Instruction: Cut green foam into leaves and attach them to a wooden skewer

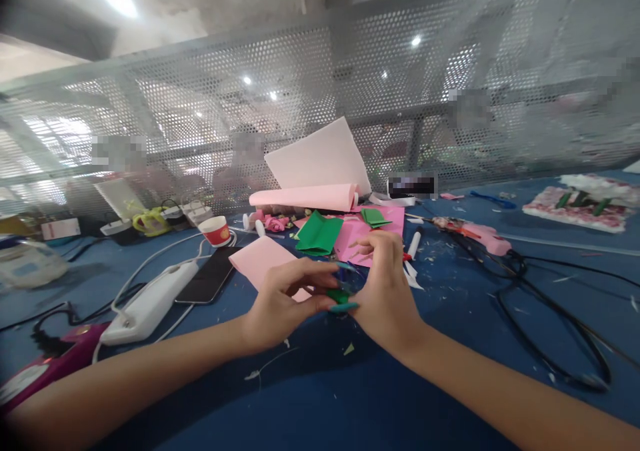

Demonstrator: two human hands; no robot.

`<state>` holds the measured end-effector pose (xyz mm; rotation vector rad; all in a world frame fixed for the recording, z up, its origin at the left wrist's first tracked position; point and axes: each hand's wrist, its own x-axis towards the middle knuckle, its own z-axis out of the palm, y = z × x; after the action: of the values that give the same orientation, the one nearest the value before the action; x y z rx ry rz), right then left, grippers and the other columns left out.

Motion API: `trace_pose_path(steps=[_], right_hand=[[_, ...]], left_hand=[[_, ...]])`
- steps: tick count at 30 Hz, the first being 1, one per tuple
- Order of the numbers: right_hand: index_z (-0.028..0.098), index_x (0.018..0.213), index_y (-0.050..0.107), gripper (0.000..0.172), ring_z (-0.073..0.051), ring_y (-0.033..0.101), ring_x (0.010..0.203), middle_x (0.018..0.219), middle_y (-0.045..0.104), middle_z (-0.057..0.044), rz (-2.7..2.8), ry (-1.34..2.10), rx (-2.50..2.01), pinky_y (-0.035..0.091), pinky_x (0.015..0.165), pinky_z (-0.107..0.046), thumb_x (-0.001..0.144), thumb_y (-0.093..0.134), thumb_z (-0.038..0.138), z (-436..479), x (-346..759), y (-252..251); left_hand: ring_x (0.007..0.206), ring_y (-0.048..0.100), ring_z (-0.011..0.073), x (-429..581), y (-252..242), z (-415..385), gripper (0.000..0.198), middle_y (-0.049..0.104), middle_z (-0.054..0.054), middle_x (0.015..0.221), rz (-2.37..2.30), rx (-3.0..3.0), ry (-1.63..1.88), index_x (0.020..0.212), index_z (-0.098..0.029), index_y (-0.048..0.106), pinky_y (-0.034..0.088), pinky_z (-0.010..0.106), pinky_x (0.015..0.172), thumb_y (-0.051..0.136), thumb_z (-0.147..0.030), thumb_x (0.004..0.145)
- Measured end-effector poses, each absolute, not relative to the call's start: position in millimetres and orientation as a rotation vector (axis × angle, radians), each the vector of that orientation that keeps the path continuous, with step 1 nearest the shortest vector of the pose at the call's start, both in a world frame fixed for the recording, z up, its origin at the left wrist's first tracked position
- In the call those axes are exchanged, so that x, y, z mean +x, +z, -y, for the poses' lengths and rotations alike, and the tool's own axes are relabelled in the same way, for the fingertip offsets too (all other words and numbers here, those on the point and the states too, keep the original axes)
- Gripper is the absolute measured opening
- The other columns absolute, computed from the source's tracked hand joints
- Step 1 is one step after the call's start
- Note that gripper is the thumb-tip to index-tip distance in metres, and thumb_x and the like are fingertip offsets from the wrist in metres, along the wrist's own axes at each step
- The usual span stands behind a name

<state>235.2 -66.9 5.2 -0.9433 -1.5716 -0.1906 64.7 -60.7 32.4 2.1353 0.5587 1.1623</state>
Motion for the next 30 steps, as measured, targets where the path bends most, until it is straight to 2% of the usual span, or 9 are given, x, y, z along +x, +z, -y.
trace_pose_path(steps=[2,4,7,10,15,20,23,27,30], right_hand=[[0.020,0.104,0.043,0.048,-0.027,0.050,0.094,0.100,0.049,-0.011,1.609,-0.324,-0.878,0.051,0.075,-0.044,0.066,0.071,0.030,68,236,9],[0.020,0.107,0.043,0.047,-0.029,0.050,0.098,0.101,0.049,-0.012,1.658,-0.422,-0.828,0.050,0.078,-0.046,0.067,0.069,0.022,69,237,10],[0.019,0.114,0.041,0.053,-0.029,0.049,0.101,0.106,0.047,-0.013,1.749,-0.505,-0.797,0.049,0.083,-0.049,0.067,0.063,0.011,69,237,10],[0.019,0.120,0.039,0.056,-0.029,0.050,0.101,0.106,0.046,-0.013,1.842,-0.538,-0.783,0.050,0.082,-0.048,0.068,0.057,0.007,71,234,8],[0.020,0.118,0.039,0.052,-0.028,0.049,0.100,0.106,0.046,-0.013,1.833,-0.498,-0.795,0.049,0.081,-0.049,0.071,0.052,0.006,76,229,10],[0.019,0.110,0.041,0.056,-0.026,0.049,0.097,0.103,0.044,-0.011,1.719,-0.206,-0.927,0.049,0.082,-0.048,0.057,0.050,0.003,72,228,2],[0.021,0.102,0.043,0.054,-0.023,0.052,0.089,0.100,0.046,-0.008,1.613,-0.007,-1.011,0.051,0.077,-0.043,0.051,0.047,0.004,67,225,-9],[0.020,0.092,0.045,0.037,-0.021,0.057,0.077,0.090,0.054,-0.007,1.483,0.332,-1.075,0.051,0.063,-0.036,0.057,0.050,0.010,62,217,-21],[0.019,0.084,0.048,0.022,-0.016,0.055,0.061,0.074,0.057,-0.003,1.458,0.639,-1.023,0.046,0.051,-0.029,0.062,0.048,0.015,60,210,-24]], left_hand=[[0.081,0.069,0.0165,66,35,57,0.052,0.068,0.010,0.102,-0.624,1.979,1.060,0.114,-0.016,0.060,0.057,0.027,0.071,0.080,-0.023,0.066],[0.078,0.068,0.0154,65,38,51,0.057,0.067,0.011,0.103,-0.685,1.952,0.911,0.111,-0.016,0.058,0.056,0.026,0.068,0.083,-0.023,0.061],[0.077,0.066,0.0156,62,42,45,0.054,0.070,0.008,0.092,-0.716,1.987,0.639,0.108,-0.015,0.056,0.055,0.028,0.070,0.082,-0.021,0.061],[0.079,0.066,0.0152,62,45,45,0.043,0.070,0.006,0.089,-0.711,2.104,0.491,0.104,-0.014,0.059,0.054,0.027,0.071,0.076,-0.012,0.065],[0.070,0.062,0.0142,66,44,55,0.037,0.067,0.005,0.081,-0.682,2.537,0.592,0.098,-0.012,0.064,0.052,0.025,0.065,0.076,-0.010,0.063],[0.079,0.060,0.0186,64,39,65,0.017,0.064,0.008,0.082,-0.553,3.116,0.812,0.096,-0.011,0.063,0.052,0.029,0.068,0.056,-0.012,0.080],[0.084,0.060,0.0190,62,39,69,0.021,0.063,0.009,0.083,-0.520,3.335,0.815,0.095,-0.010,0.060,0.052,0.030,0.073,0.043,-0.009,0.085],[0.087,0.062,0.0182,63,39,73,0.023,0.065,0.010,0.085,-0.526,3.410,0.919,0.097,-0.012,0.059,0.053,0.031,0.077,0.039,-0.010,0.088],[0.087,0.064,0.0184,64,37,74,0.020,0.067,0.010,0.085,-0.480,3.432,1.093,0.098,-0.010,0.060,0.054,0.032,0.078,0.042,-0.009,0.089]])
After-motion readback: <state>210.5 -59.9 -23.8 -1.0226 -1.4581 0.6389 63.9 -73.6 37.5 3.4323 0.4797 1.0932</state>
